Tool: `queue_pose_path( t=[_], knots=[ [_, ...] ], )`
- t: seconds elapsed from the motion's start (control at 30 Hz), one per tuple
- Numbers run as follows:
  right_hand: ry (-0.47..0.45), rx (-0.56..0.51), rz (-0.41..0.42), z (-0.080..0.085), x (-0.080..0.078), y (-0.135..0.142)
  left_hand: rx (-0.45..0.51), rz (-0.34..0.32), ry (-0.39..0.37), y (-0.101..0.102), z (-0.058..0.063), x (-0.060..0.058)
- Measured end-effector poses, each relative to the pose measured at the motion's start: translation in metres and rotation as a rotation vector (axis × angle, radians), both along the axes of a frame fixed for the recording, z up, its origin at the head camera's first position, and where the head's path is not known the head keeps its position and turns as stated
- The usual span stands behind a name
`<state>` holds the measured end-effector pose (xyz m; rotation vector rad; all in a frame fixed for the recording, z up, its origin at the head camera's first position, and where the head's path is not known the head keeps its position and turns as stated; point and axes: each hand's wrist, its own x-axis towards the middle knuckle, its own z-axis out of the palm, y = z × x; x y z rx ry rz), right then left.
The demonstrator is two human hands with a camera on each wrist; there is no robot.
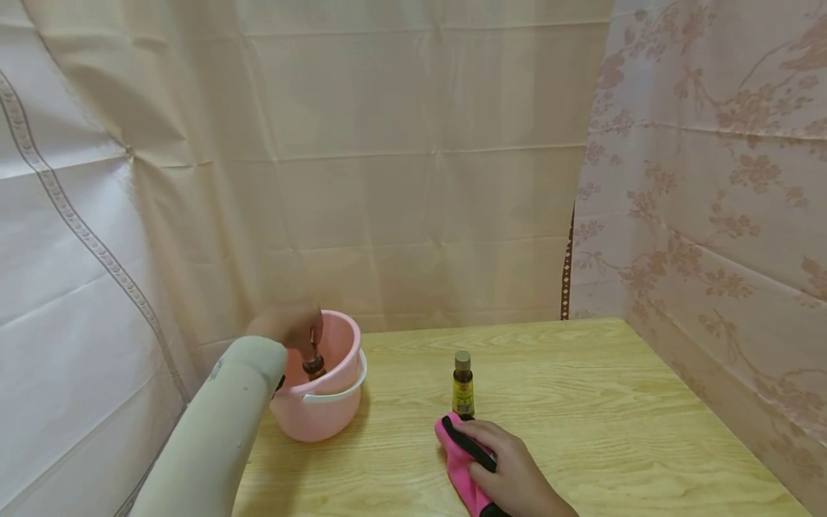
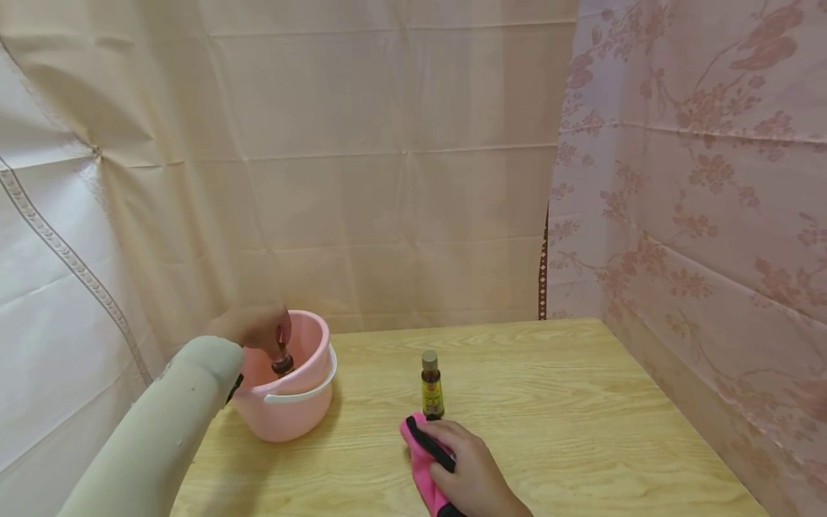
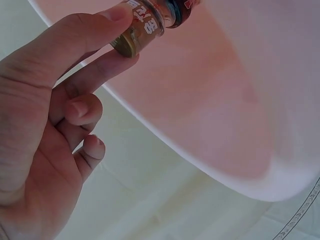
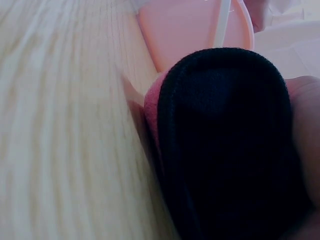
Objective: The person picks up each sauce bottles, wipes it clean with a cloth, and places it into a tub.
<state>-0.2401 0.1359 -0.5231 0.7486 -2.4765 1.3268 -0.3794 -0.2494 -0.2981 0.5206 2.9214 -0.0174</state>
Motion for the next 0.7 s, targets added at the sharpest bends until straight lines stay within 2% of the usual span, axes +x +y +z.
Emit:
queue_pose_path(
  t=[0.4, 0.7],
  knots=[
    [-0.011, 0.004, 0.006, 0.001, 0.0003, 0.0, 0.006, 0.037, -0.017, 0.0009, -0.0043, 0.0018],
    [-0.024, -0.002, 0.003, 0.002, 0.0008, -0.0002, -0.016, 0.021, -0.008, 0.0013, -0.0021, 0.002]
  ],
)
